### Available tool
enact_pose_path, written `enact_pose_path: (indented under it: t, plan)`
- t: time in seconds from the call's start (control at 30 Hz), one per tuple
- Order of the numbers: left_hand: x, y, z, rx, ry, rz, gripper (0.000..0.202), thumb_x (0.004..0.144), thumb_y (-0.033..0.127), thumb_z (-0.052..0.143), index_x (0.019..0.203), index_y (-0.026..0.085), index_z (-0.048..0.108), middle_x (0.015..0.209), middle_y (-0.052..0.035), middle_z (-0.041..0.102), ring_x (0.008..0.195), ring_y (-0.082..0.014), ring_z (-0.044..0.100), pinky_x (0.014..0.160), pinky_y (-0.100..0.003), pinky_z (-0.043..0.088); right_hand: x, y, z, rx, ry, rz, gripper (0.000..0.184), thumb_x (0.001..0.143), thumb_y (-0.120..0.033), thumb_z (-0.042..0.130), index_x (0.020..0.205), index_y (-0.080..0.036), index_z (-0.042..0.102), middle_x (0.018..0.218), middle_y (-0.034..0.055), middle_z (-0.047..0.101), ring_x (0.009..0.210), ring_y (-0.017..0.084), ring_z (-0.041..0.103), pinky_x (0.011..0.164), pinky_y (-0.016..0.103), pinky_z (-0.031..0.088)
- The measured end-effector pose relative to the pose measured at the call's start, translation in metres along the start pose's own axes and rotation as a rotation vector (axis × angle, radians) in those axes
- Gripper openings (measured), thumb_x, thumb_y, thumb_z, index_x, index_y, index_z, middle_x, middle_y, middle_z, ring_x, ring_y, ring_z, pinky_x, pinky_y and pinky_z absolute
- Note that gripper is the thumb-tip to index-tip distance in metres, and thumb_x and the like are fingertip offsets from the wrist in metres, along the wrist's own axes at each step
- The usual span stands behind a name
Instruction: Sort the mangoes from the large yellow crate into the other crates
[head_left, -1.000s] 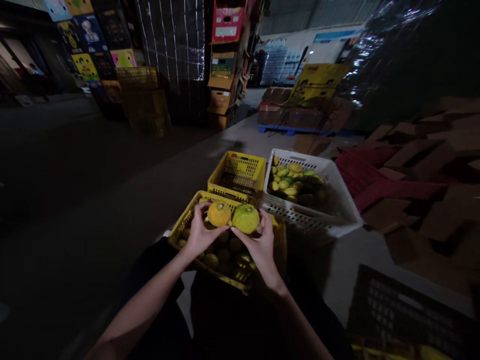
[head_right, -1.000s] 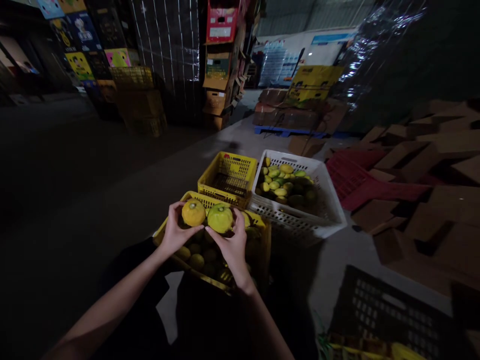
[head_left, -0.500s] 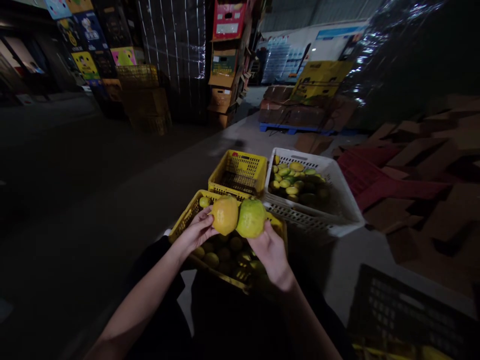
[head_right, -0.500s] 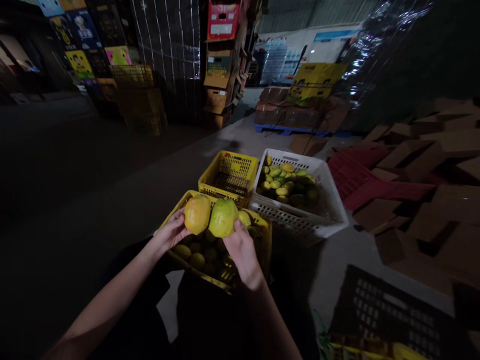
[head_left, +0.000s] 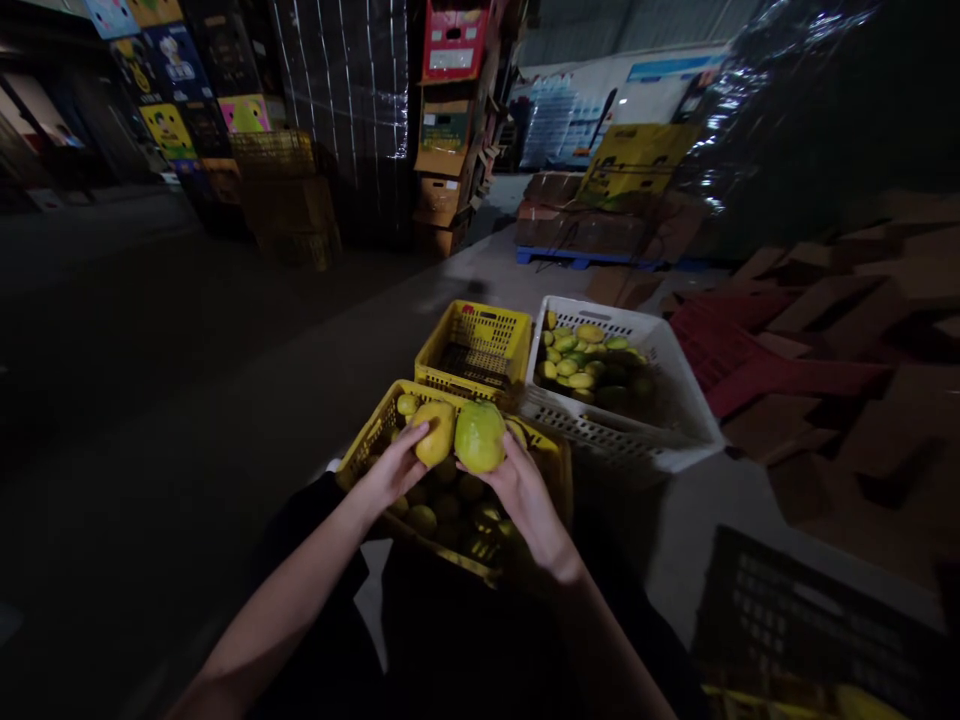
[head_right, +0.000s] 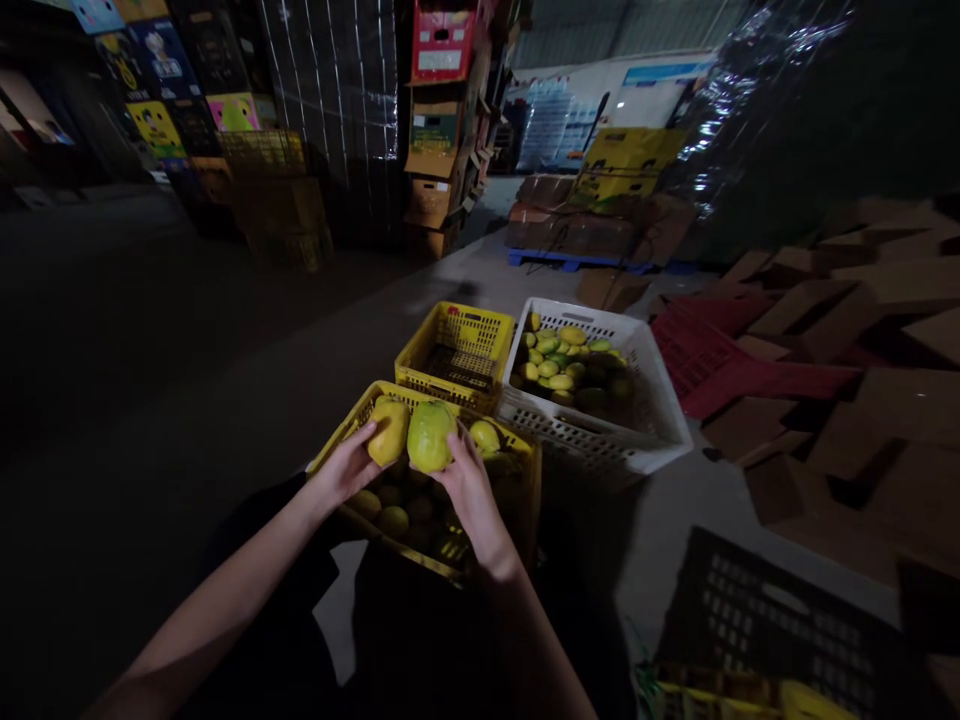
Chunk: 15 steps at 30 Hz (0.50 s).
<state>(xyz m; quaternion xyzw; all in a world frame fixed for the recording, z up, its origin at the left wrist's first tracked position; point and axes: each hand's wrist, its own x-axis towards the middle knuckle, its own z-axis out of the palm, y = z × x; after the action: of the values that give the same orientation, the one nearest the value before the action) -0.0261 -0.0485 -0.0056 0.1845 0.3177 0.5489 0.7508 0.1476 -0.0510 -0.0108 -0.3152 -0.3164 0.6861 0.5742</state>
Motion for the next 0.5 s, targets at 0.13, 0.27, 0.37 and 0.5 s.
enact_pose_path:
  t: [0.13,0.27,0.37,0.5]
  plan:
    - [-0.004,-0.009,0.002,0.038,-0.004,-0.006,0.02,0.085,0.02,0.072,0.105,0.014,0.072,0.11,-0.0093,0.076,0.114,-0.0247,0.068,0.103,-0.034,0.053,-0.007,0.007,0.005,-0.014,0.017,0.005,0.038,0.075,-0.041,0.083,0.108,-0.027,0.071,0.104,0.0021,0.078,0.092,0.024,0.073,0.074,0.035,0.061]
    - [-0.003,-0.016,0.004,0.02,-0.01,-0.002,0.018,0.088,0.022,0.069,0.103,0.012,0.072,0.104,-0.0096,0.076,0.107,-0.0239,0.07,0.099,-0.033,0.053,-0.005,0.014,0.002,0.057,0.027,0.086,0.035,0.073,-0.048,0.082,0.094,-0.022,0.073,0.08,0.0022,0.076,0.063,0.018,0.068,0.051,0.028,0.053]
    - [0.001,-0.018,0.006,-0.029,0.045,-0.033,0.019,0.09,0.026,0.067,0.103,0.012,0.071,0.1,-0.0086,0.077,0.095,-0.0196,0.072,0.089,-0.028,0.055,-0.001,0.016,0.0,0.148,0.055,0.167,0.038,0.071,-0.05,0.081,0.092,-0.02,0.072,0.075,0.0031,0.075,0.057,0.018,0.065,0.046,0.028,0.049]
    - [0.006,-0.016,0.007,-0.113,0.1,-0.119,0.031,0.098,0.038,0.056,0.106,0.011,0.07,0.09,-0.0079,0.076,0.072,-0.0152,0.07,0.066,-0.024,0.056,0.003,0.018,0.003,0.295,0.173,0.209,0.03,0.076,-0.047,0.077,0.094,-0.023,0.069,0.081,0.0039,0.077,0.064,0.021,0.068,0.049,0.03,0.052]
